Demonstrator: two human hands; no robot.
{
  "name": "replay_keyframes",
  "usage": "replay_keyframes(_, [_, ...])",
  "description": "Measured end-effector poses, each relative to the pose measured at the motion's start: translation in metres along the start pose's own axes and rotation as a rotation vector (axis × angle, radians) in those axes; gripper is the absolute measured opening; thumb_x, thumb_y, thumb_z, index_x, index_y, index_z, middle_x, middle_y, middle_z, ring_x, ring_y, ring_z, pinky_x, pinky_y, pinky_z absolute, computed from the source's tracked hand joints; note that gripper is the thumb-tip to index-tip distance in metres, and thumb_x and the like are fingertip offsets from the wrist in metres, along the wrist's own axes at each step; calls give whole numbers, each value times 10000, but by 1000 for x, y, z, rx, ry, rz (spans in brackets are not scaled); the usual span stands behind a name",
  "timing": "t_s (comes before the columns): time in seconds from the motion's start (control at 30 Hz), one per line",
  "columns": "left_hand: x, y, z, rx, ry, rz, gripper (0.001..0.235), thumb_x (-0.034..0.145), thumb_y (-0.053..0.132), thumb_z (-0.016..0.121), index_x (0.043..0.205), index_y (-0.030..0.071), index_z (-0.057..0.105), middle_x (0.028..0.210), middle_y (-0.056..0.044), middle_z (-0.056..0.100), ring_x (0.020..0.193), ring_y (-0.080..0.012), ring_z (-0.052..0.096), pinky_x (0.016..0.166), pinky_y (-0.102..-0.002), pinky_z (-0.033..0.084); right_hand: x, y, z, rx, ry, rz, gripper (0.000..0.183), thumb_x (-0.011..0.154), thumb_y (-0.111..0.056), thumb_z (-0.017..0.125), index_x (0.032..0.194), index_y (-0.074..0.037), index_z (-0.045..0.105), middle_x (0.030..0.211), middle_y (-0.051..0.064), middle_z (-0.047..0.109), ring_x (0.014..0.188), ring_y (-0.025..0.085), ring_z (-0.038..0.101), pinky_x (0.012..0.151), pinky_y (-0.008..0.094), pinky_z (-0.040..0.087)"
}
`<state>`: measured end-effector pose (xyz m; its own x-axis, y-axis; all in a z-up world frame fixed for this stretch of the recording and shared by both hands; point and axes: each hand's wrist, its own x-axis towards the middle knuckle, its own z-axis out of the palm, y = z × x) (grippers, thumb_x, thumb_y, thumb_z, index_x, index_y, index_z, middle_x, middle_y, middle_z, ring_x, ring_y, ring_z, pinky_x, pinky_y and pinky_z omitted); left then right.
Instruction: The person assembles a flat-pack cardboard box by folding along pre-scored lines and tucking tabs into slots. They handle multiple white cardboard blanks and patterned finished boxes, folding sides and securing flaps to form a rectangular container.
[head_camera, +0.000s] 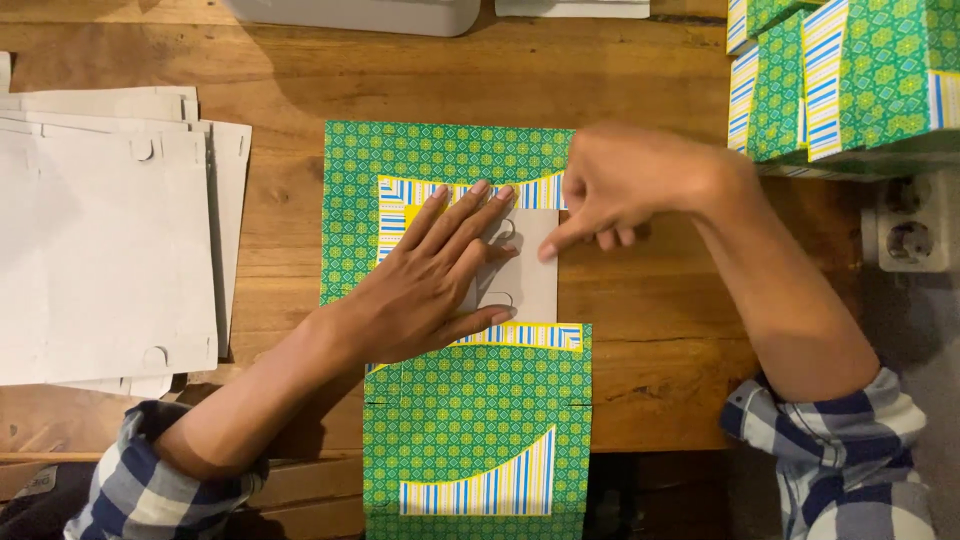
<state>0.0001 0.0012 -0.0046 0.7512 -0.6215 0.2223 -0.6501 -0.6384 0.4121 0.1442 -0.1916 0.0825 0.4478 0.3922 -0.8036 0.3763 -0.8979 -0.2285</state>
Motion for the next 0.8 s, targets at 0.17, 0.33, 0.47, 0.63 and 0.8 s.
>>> replay_keyframes(0.17, [0, 0, 0, 8, 10, 5, 559, 1052, 505, 498, 1279, -5, 539, 1647, -271, 255, 1556, -430, 194, 1271, -574, 146, 1, 12, -10, 162, 106, 52, 509, 865, -390, 885, 607, 0, 682, 596, 129, 770, 439, 194, 648, 473, 255, 432])
replay_keyframes(0.33, [1, -1, -1, 7, -13, 4, 558, 1047, 502, 511, 1289, -1, 528, 1651, -270, 237, 1556, -432, 194, 1271, -579, 153, 5, 21, -11, 142, 205, 49, 573, 842, -491, 873, 552, -34, 686, 549, 91, 742, 426, 160, 610, 521, 251, 420])
replay_keyframes(0.47, [1, -1, -1, 11, -13, -5, 566, 1044, 517, 504, 1252, -9, 534, 1649, -266, 252, 1555, -428, 203, 1270, -571, 158, 5, 21, -10, 62, 232, -3, 561, 865, -475, 857, 531, -61, 678, 515, 64, 727, 410, 132, 605, 521, 229, 431])
replay_keyframes(0.63, [1, -2, -2, -16, -20, -18, 552, 1050, 512, 493, 1233, -8, 529, 1656, -263, 234, 1561, -421, 187, 1270, -565, 143, 4, 20, -10, 30, 226, -43, 565, 890, -469, 840, 528, -63, 690, 520, 54, 743, 421, 124, 651, 538, 221, 465])
replay_keyframes(0.8, [3, -2, -10, -205, -59, -59, 499, 1041, 462, 516, 1193, -11, 478, 1667, -242, 206, 1572, -406, 128, 1277, -574, 87, 8, 17, -4, 104, 122, -94, 542, 866, -374, 880, 528, -33, 627, 518, 112, 762, 446, 148, 694, 484, 240, 481])
